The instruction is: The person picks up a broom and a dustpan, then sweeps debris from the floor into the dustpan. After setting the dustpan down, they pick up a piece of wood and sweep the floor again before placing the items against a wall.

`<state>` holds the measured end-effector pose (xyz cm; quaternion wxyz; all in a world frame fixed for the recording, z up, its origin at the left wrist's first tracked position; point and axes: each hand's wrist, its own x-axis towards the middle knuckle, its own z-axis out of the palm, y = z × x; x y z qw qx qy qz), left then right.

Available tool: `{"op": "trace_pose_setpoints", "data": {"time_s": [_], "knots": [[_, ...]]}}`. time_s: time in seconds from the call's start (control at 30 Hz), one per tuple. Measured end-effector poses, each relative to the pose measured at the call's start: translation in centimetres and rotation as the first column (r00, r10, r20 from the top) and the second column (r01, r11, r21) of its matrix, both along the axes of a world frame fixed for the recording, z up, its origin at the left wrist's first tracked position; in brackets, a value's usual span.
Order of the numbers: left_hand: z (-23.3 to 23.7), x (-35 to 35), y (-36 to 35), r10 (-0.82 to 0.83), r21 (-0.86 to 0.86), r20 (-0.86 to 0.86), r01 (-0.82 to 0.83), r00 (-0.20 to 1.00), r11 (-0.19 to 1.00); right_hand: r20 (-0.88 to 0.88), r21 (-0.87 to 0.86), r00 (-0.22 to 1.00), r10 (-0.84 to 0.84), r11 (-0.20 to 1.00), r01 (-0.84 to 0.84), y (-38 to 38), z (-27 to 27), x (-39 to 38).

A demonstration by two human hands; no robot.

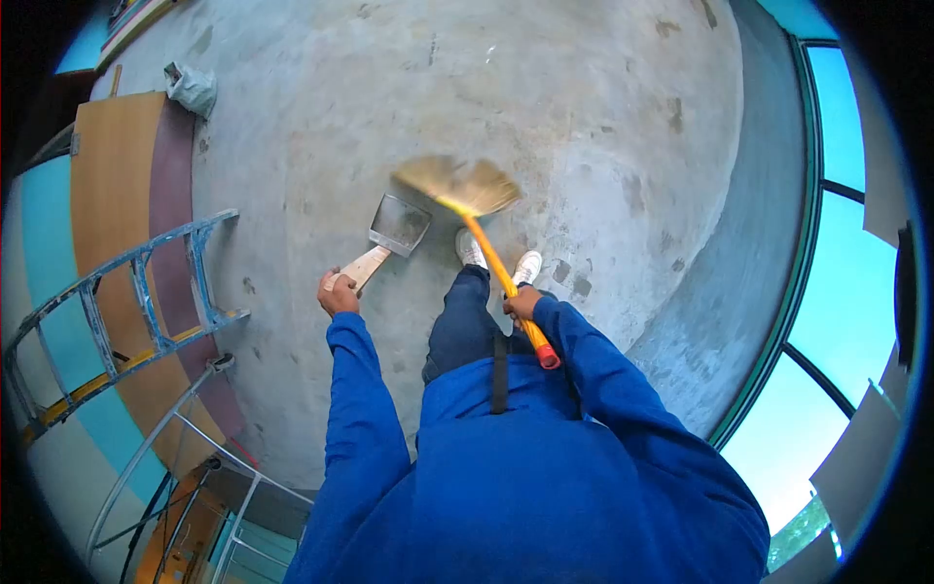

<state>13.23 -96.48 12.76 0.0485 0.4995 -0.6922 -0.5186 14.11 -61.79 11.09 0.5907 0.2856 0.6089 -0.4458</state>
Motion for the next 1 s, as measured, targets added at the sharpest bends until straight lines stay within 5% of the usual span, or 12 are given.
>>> {"op": "trace_pose_setpoints", "data": {"time_s": [0.07, 0.13, 0.3, 0.4, 0.53, 0.67, 0.77, 0.9, 0.93, 0.97, 1.0], "knots": [[-3.8, 1.6, -2.3, -0.016, -0.038, -0.016, 0.016, 1.000, 0.999, 0.063, -0.141, 0.989, 0.133, 0.982, -0.123, 0.7, 3.4, -2.0], [-0.6, 0.8, -1.5, 0.067, 0.052, 0.036, -0.069, 0.997, 0.996, 0.093, -0.256, 0.989, 0.113, 0.963, -0.086, 3.0, 7.0, -3.8], [1.8, 4.2, -2.8, 0.183, 0.069, -0.056, -0.179, 0.981, 0.981, 0.009, -0.146, 0.998, 0.063, 0.987, -0.061, 9.4, 19.1, -10.5], [2.8, 5.7, -3.3, 0.341, 0.178, -0.047, -0.328, 0.939, 0.928, -0.158, 0.066, 0.983, 0.095, 0.994, -0.085, 12.0, 20.7, -16.3], [2.3, 6.7, -3.5, 0.475, 0.212, -0.054, -0.455, 0.878, 0.865, -0.336, 0.109, 0.934, 0.119, 0.990, -0.086, 14.3, 14.5, -28.0], [2.3, 5.7, -2.7, 0.588, 0.191, -0.036, -0.572, 0.808, 0.798, -0.278, 0.319, 0.938, 0.208, 0.941, -0.114, 12.1, 3.2, -41.8], [1.9, 2.6, -1.3, 0.588, 0.136, 0.067, -0.591, 0.806, 0.795, -0.340, 0.361, 0.903, 0.262, 0.923, -0.132, 11.2, -12.3, -48.3], [-2.5, 2.8, -2.5, 0.483, 0.022, 0.059, -0.485, 0.874, 0.874, -0.274, 0.324, 0.841, 0.467, 0.868, -0.376, 2.4, -12.1, -40.0], [-2.1, 1.4, -2.3, 0.526, 0.009, 0.072, -0.528, 0.847, 0.849, -0.203, 0.364, 0.745, 0.635, 0.756, -0.545, 0.6, -11.2, -37.5], [-0.9, -0.3, -2.0, 0.562, -0.002, 0.081, -0.564, 0.823, 0.826, -0.195, 0.285, 0.764, 0.615, 0.781, -0.556, -0.4, -9.5, -34.1], [-0.2, -1.8, -1.8, 0.597, -0.014, 0.082, -0.598, 0.798, 0.802, -0.292, 0.367, 0.522, 0.802, 0.598, -0.713, -0.6, -9.7, -30.8]]}}
